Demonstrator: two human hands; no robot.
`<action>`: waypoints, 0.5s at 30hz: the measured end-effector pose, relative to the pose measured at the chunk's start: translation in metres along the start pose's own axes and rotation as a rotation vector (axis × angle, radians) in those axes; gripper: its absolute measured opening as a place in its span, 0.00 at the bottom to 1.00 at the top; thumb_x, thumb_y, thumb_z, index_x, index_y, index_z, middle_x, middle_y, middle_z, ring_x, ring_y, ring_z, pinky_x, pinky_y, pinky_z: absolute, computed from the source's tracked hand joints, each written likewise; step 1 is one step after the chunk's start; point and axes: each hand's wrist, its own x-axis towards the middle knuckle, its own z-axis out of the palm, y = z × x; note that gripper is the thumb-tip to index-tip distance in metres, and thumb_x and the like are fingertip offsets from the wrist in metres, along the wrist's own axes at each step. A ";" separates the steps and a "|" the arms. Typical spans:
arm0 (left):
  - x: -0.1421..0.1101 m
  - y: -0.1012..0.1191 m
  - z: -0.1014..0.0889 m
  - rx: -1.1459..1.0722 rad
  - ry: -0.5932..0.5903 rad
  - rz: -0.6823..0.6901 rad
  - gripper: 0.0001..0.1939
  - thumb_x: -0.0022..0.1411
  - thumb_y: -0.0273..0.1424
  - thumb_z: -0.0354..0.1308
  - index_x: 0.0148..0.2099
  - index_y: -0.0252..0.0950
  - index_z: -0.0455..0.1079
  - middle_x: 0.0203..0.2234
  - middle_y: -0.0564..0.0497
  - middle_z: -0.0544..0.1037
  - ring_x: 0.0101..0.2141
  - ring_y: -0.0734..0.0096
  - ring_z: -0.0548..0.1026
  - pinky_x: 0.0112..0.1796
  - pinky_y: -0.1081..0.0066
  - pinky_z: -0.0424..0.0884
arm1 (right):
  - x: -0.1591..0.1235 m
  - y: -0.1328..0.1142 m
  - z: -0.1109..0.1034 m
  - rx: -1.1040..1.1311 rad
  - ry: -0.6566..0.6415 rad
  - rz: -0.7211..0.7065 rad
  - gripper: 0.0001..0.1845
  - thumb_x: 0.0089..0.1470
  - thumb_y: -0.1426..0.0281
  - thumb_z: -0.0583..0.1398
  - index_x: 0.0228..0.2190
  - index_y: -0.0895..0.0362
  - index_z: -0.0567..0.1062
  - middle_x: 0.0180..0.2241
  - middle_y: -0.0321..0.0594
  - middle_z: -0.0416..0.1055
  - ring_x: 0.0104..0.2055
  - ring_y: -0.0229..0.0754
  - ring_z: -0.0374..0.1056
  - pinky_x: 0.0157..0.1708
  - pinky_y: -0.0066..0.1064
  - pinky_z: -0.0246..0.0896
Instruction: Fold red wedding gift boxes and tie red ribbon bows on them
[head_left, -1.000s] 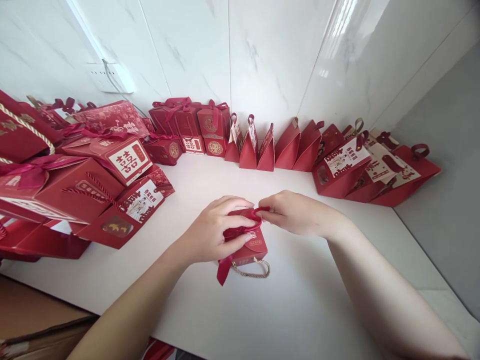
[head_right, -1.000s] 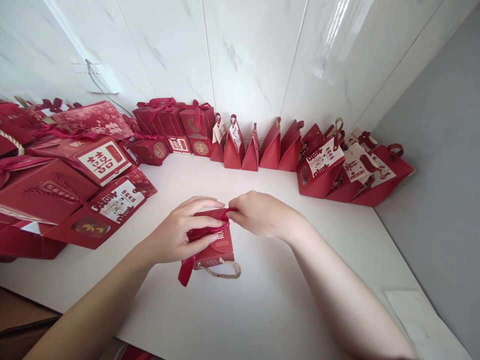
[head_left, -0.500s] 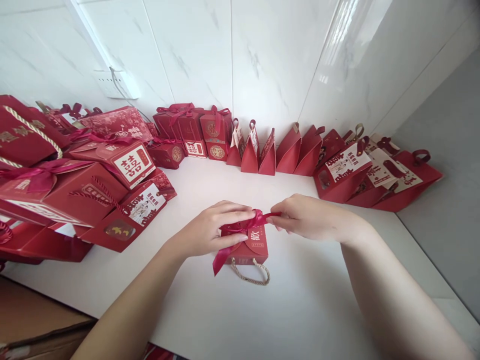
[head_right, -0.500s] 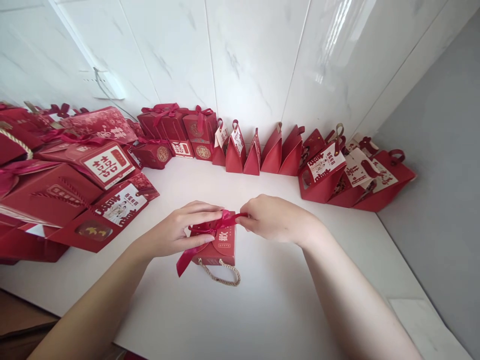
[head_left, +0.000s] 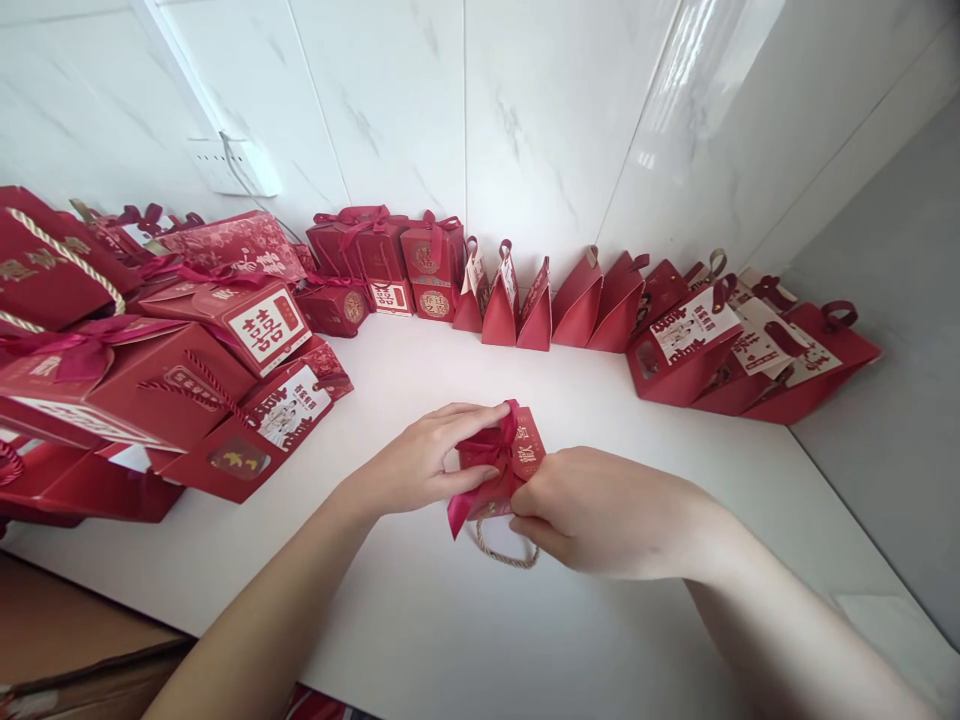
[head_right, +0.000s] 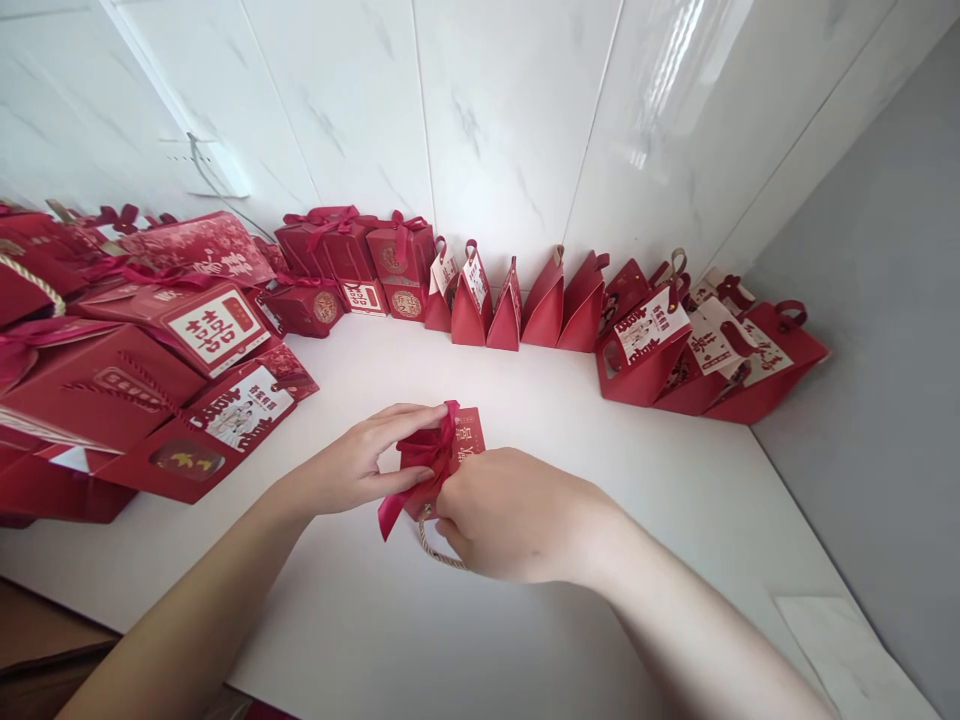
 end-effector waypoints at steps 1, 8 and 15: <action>0.000 0.000 0.000 -0.005 0.003 -0.007 0.29 0.65 0.38 0.58 0.66 0.46 0.59 0.59 0.48 0.69 0.58 0.60 0.67 0.59 0.58 0.65 | 0.003 -0.001 0.004 -0.020 -0.022 -0.003 0.18 0.59 0.77 0.55 0.18 0.58 0.61 0.17 0.33 0.58 0.19 0.34 0.48 0.22 0.30 0.41; 0.001 -0.002 0.004 -0.177 0.113 -0.031 0.22 0.62 0.34 0.60 0.58 0.41 0.66 0.53 0.46 0.73 0.54 0.62 0.71 0.56 0.61 0.67 | 0.006 -0.005 0.005 0.011 -0.120 -0.007 0.14 0.59 0.71 0.61 0.22 0.58 0.71 0.20 0.34 0.65 0.20 0.35 0.55 0.22 0.29 0.44; 0.002 -0.014 -0.002 -0.228 0.284 -0.113 0.11 0.66 0.33 0.53 0.50 0.38 0.66 0.47 0.47 0.74 0.51 0.64 0.71 0.56 0.58 0.65 | -0.029 0.043 -0.039 0.537 0.053 0.225 0.21 0.63 0.54 0.57 0.29 0.57 0.75 0.25 0.36 0.71 0.27 0.39 0.68 0.26 0.27 0.59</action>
